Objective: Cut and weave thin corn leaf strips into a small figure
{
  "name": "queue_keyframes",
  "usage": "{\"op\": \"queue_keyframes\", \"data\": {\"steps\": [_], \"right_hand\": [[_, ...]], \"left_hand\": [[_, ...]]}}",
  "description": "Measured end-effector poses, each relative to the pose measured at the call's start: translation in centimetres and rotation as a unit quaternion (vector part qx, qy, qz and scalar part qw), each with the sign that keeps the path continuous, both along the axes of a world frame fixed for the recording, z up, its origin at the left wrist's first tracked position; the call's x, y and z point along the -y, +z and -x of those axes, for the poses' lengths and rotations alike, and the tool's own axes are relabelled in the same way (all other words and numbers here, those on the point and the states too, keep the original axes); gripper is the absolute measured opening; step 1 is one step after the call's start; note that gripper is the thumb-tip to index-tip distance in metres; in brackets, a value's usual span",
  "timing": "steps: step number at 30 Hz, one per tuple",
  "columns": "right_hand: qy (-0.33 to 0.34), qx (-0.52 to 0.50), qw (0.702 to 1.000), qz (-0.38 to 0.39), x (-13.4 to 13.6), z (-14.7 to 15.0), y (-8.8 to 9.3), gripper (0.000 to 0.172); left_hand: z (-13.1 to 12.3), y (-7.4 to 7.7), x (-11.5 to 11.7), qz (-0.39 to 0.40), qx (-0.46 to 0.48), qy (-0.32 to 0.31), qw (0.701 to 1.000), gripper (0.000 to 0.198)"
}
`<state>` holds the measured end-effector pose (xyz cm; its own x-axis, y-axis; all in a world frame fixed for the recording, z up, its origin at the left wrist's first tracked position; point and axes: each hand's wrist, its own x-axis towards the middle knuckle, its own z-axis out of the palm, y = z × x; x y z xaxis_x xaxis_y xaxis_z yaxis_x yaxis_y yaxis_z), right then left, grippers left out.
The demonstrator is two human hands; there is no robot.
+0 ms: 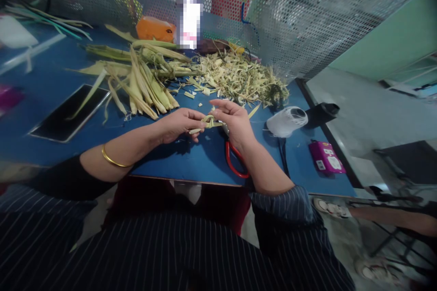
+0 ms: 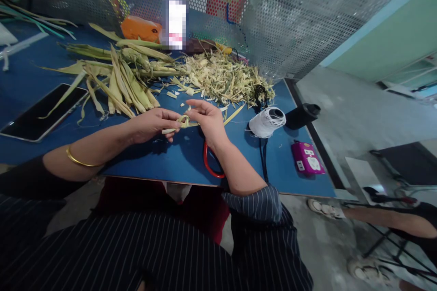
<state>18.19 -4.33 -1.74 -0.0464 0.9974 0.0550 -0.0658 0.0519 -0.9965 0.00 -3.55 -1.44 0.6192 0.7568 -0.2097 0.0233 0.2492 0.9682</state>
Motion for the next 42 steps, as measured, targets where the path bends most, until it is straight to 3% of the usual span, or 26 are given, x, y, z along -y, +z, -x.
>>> {"op": "queue_keyframes", "data": {"steps": [5,8,11,16,22,26,29,32,36,39,42], "right_hand": [[0.047,0.029,0.998,0.032,0.1,0.1,-0.1,0.030],[0.018,0.033,0.999,0.005,0.1,0.4,-0.3,0.031],[-0.005,0.051,0.998,-0.033,0.0,0.6,-0.5,0.030],[0.031,0.056,0.998,-0.029,0.0,0.7,-0.7,0.030],[0.004,0.107,0.985,-0.137,0.1,0.8,-0.7,0.029],[0.004,0.144,0.982,-0.121,-0.2,0.3,-0.7,0.027],[-0.011,0.241,0.964,-0.114,-0.2,-0.3,-0.3,0.026],[0.007,0.276,0.955,-0.104,0.0,-0.6,0.2,0.030],[-0.065,0.303,0.942,-0.131,0.2,-0.4,0.1,0.026],[-0.099,0.352,0.915,-0.171,0.1,-0.2,-0.4,0.025],[-0.127,0.407,0.870,-0.249,0.3,-0.4,-0.3,0.023]], "left_hand": [[0.3,0.5,0.2,0.028,0.006,-0.099,0.995,0.017],[0.5,0.5,0.1,0.032,0.007,-0.110,0.993,0.020],[0.4,0.4,0.1,0.055,0.008,-0.087,0.995,0.019],[-0.4,0.2,0.6,0.045,-0.032,-0.016,0.998,0.027],[-0.5,0.6,1.2,0.044,-0.060,-0.028,0.997,0.022],[-0.4,0.5,0.9,0.038,-0.056,0.034,0.997,0.021],[-0.2,0.3,0.4,0.014,-0.043,0.079,0.996,0.023],[0.0,0.3,0.1,-0.022,-0.047,0.088,0.995,0.025],[-0.1,0.3,0.1,-0.021,-0.045,0.069,0.996,0.023],[-0.1,0.3,0.1,-0.016,-0.040,0.075,0.996,0.022],[-0.1,0.3,0.1,0.001,-0.036,0.088,0.995,0.024]]}}
